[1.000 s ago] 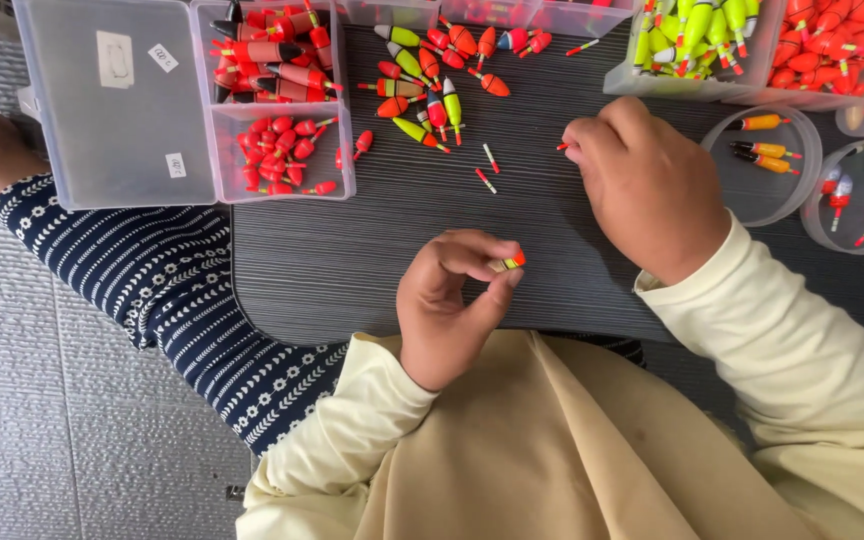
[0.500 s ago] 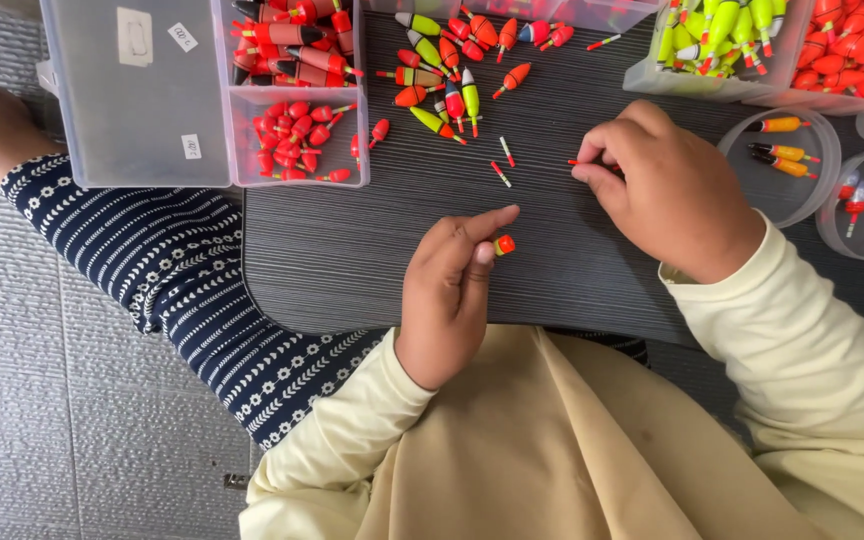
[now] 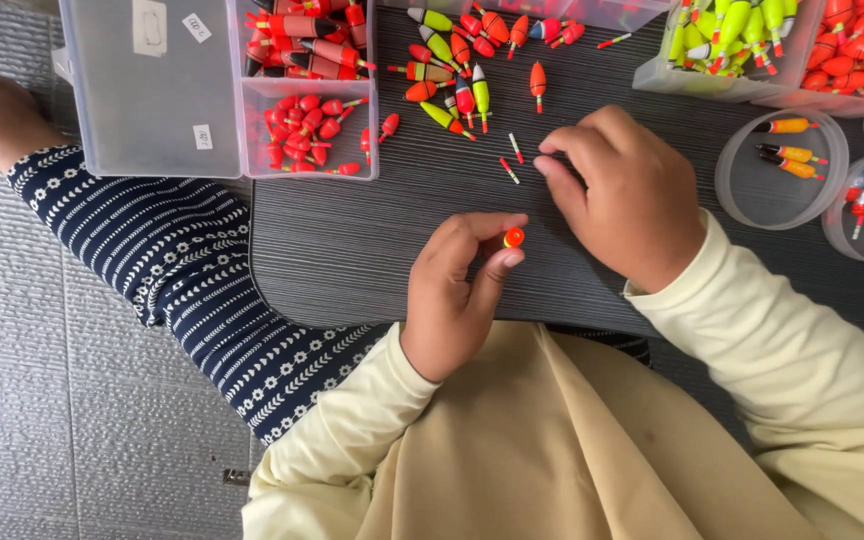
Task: Assembling fishing floats by inserting thin stems into colorful foam bodies.
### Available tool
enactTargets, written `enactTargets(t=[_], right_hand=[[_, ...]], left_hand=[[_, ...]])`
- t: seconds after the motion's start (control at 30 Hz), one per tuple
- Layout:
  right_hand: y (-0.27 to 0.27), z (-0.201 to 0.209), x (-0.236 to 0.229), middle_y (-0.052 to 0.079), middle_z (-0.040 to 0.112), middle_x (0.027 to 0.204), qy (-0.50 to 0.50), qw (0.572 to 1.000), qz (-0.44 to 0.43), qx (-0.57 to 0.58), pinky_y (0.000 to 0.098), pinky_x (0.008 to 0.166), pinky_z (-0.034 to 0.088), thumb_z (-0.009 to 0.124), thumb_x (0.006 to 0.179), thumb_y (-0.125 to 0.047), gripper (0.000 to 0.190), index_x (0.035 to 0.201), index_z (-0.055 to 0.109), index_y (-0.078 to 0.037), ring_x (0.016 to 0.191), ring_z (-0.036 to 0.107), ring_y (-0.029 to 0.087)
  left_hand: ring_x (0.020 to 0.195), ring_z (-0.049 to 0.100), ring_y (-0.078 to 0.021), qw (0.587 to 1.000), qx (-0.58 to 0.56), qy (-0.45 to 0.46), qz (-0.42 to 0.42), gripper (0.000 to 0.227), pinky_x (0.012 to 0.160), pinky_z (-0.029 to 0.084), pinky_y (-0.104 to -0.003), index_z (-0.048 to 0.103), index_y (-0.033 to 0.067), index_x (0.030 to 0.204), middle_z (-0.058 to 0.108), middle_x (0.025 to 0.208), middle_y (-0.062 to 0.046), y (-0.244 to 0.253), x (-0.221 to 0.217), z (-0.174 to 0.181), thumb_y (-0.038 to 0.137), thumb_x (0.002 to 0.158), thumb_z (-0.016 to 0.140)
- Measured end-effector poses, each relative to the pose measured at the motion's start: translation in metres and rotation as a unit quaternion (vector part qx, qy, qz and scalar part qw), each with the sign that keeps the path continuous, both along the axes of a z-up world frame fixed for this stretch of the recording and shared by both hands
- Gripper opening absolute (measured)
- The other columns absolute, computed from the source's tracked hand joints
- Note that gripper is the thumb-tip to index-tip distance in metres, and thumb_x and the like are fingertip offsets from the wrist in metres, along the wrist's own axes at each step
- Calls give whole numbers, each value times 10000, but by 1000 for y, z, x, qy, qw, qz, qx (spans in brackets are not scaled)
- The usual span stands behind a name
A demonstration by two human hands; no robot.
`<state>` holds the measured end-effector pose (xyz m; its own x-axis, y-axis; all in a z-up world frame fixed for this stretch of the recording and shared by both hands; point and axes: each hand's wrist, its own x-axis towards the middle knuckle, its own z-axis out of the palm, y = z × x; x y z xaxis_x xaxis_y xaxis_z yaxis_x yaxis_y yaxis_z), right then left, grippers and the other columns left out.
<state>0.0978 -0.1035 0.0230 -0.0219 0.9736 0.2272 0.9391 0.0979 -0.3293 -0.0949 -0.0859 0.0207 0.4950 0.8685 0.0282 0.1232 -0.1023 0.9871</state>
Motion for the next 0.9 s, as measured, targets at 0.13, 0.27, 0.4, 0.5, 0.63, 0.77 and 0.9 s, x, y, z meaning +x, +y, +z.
enactTargets(t=[0.13,0.27,0.4,0.5,0.63,0.77,0.9], right_hand=[[9,-5,-15,81,631,939,15,1000,-3,16,361,641,485,821,928,-79,165,1048,719,-26,708,604,261],[12,-11,-17,61,583,886,-24,999,-27,19,357,595,470,787,916,-34,120,981,692,-67,666,573,239],[8,-6,-12,133,615,944,71,997,20,19,389,716,486,719,863,90,219,1006,573,12,771,576,292],[-3,4,-4,134,666,981,152,987,39,21,345,627,441,705,810,198,281,980,545,42,661,503,224],[-20,15,2,116,650,932,186,982,18,-16,321,643,456,712,879,181,314,1165,636,76,662,546,190],[-28,13,8,152,675,1032,222,974,29,-45,321,685,483,750,853,156,229,1053,698,58,785,602,233],[-28,15,9,127,651,1031,283,955,43,-82,285,687,465,728,875,129,193,1047,718,42,754,561,187]], left_hand=[[856,585,-181,1000,24,13,-15,254,805,515,-289,655,2,1106,669,1054,-78,2,2,1,-81,869,693],[924,611,-215,998,56,32,-25,261,872,506,-321,664,27,1093,679,1073,-75,3,2,1,-48,848,716],[940,607,-203,999,37,28,-20,282,878,511,-314,651,39,1097,654,1077,-67,3,2,2,-55,838,717],[1115,657,-265,999,25,14,-19,268,966,525,-357,625,27,1062,663,1239,-124,3,1,-1,-31,826,737],[899,657,-225,996,50,56,-42,267,830,535,-330,646,35,1101,696,1042,-79,11,1,3,17,849,735],[686,558,-158,996,48,69,-40,251,649,490,-287,660,40,1083,645,864,-38,18,3,6,15,849,748],[730,612,-201,992,91,85,-32,255,693,516,-318,672,49,1090,685,912,-58,18,6,4,29,849,751]])
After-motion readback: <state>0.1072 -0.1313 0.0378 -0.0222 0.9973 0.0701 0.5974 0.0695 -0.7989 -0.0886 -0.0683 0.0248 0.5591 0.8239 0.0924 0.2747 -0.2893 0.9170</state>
